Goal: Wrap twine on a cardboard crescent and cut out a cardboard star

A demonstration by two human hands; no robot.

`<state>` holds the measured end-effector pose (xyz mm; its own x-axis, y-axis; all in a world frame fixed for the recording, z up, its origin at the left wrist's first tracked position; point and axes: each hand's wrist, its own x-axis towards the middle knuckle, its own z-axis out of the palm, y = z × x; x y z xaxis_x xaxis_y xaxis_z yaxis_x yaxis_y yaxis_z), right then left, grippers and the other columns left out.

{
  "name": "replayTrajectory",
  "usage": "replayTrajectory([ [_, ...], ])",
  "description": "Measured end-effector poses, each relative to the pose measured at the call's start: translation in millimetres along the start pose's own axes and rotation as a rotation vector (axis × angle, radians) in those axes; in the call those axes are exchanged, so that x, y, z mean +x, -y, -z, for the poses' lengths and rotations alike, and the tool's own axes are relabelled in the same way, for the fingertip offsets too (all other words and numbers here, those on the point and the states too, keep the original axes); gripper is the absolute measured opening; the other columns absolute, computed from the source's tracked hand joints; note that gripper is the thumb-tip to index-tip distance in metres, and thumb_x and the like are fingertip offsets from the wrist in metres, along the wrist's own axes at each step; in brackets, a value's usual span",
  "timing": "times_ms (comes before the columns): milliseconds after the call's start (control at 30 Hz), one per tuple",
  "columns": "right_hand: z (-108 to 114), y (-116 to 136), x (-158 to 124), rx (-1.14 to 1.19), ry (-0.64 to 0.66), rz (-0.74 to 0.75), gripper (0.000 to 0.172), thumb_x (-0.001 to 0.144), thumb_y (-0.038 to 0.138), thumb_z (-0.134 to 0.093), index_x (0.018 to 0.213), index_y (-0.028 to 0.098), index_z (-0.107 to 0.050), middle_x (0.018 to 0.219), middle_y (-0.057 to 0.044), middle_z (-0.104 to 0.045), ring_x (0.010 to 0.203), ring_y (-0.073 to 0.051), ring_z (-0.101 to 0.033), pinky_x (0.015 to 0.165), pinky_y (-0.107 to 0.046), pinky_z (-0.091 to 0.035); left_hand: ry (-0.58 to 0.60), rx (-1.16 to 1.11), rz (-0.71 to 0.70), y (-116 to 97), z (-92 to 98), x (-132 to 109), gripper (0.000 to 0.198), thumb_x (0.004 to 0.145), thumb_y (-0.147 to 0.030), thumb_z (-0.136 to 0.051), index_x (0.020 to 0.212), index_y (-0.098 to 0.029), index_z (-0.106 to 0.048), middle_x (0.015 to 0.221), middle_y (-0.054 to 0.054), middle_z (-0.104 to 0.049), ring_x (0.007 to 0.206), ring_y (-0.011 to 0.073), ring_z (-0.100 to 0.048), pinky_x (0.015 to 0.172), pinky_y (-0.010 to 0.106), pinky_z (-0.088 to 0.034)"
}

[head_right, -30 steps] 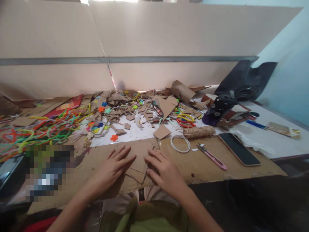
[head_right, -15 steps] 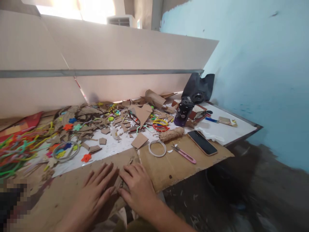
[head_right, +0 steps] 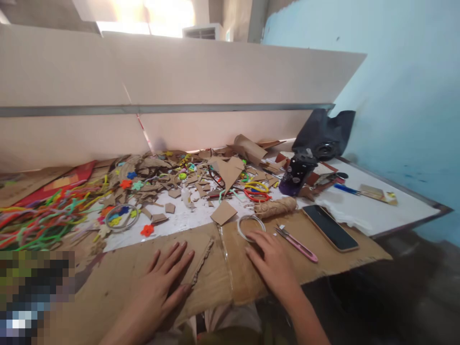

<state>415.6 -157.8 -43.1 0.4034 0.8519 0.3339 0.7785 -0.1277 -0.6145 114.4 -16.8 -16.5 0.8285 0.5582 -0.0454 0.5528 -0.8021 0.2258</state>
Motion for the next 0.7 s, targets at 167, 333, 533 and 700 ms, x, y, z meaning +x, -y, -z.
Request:
replayTrajectory([
  [167,-5.8,-23.6,-2.8,-0.038,-0.074,0.014,0.028,0.098,0.042,-0.058,0.115,0.026,-0.074,0.121,-0.009,-0.075,0.116,-0.032,-0.066,0.102,-0.051,-0.05,0.066,-0.142,0.0,-4.3,18.3,3.9,0.062,0.099,-0.042,-0.057,0.159,-0.037,-0.04,0.17,0.002,-0.027,0.158,0.0286,-0.026,0.127,0.061,-0.021],
  [333,-13.9,-31.4,-6.4,-0.075,-0.104,0.061,0.029,0.101,0.045,-0.055,0.115,0.027,-0.074,0.12,-0.008,-0.075,0.114,-0.031,-0.067,0.102,-0.05,-0.048,0.051,-0.209,0.012,-0.7,13.5,4.9,0.062,0.099,-0.046,-0.056,0.159,-0.04,-0.039,0.172,0.0,-0.024,0.159,0.0257,-0.023,0.129,0.06,-0.015],
  [533,-14.1,-44.7,-11.7,-0.13,-0.109,0.12,0.036,0.1,0.054,-0.053,0.115,0.028,-0.073,0.12,-0.007,-0.075,0.111,-0.032,-0.069,0.102,-0.051,-0.048,0.018,-0.288,0.023,-2.3,12.4,-0.7,0.061,0.098,-0.047,-0.061,0.156,-0.041,-0.044,0.171,-0.001,-0.029,0.158,0.0248,-0.027,0.13,0.057,-0.015],
  [700,-14.5,-51.5,-13.4,-0.163,-0.096,0.153,0.042,0.099,0.057,-0.049,0.117,0.027,-0.073,0.117,-0.01,-0.076,0.11,-0.035,-0.069,0.097,-0.052,-0.052,-0.013,-0.342,-0.009,-4.3,15.7,-4.4,0.062,0.096,-0.044,-0.065,0.155,-0.038,-0.046,0.169,0.002,-0.034,0.157,0.0261,-0.031,0.13,0.055,-0.015],
])
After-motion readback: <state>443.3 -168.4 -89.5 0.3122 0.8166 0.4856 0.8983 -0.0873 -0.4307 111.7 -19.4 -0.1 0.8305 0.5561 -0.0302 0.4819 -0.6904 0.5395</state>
